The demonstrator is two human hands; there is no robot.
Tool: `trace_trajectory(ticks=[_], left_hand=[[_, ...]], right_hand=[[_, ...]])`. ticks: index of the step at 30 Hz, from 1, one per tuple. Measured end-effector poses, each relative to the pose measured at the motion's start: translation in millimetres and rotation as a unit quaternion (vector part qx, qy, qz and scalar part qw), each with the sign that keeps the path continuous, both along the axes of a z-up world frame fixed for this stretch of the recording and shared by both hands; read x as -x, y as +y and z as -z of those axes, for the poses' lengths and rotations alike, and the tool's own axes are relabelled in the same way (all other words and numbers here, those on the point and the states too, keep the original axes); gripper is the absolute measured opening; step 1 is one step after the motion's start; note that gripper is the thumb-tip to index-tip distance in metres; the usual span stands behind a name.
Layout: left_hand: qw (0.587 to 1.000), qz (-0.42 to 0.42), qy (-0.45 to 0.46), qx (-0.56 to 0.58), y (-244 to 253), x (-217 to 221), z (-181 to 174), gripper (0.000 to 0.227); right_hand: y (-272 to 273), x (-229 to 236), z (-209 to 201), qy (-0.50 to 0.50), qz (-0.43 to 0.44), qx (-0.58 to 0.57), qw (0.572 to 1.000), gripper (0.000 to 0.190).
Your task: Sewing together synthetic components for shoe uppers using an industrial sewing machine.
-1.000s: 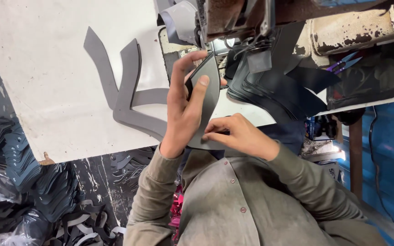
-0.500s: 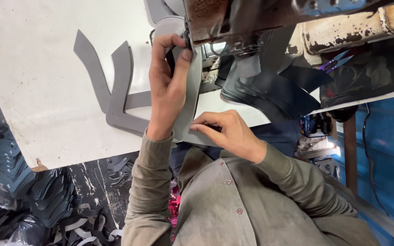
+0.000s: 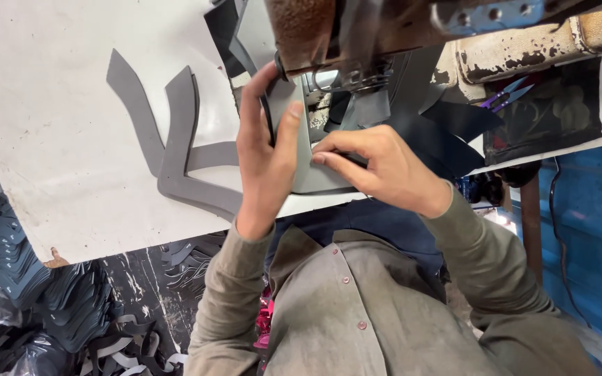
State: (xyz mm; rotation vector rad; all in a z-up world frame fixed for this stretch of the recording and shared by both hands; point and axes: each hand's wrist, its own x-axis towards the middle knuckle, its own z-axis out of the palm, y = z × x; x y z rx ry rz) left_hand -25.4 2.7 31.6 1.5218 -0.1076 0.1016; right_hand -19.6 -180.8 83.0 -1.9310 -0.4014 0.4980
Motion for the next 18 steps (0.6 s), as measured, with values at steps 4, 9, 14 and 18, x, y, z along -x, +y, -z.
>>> trace_trajectory(ticks=[4,9,14,18], left_hand=[[0.998,-0.050,0.016,-0.047,-13,30,-16,0.042],[0.993,-0.089,0.075,0.021,-30,43,-12,0.042],[0.990,-0.120,0.076,0.026,-31,24,-10,0.038],[0.991,-0.125,0.048,-0.013,-28,9,-6,0.038]], right_hand=[[-3,-14,-6,-0.116,-0.017,0.002,0.993,0.012],[-7,-33,-18,-0.146,-0.025,0.069,0.987,0.015],[-19,-44,-21,-0.254,-0.032,0.076,0.964,0.017],[-26,-47,-18,-0.249,-0.047,0.071,0.965,0.020]])
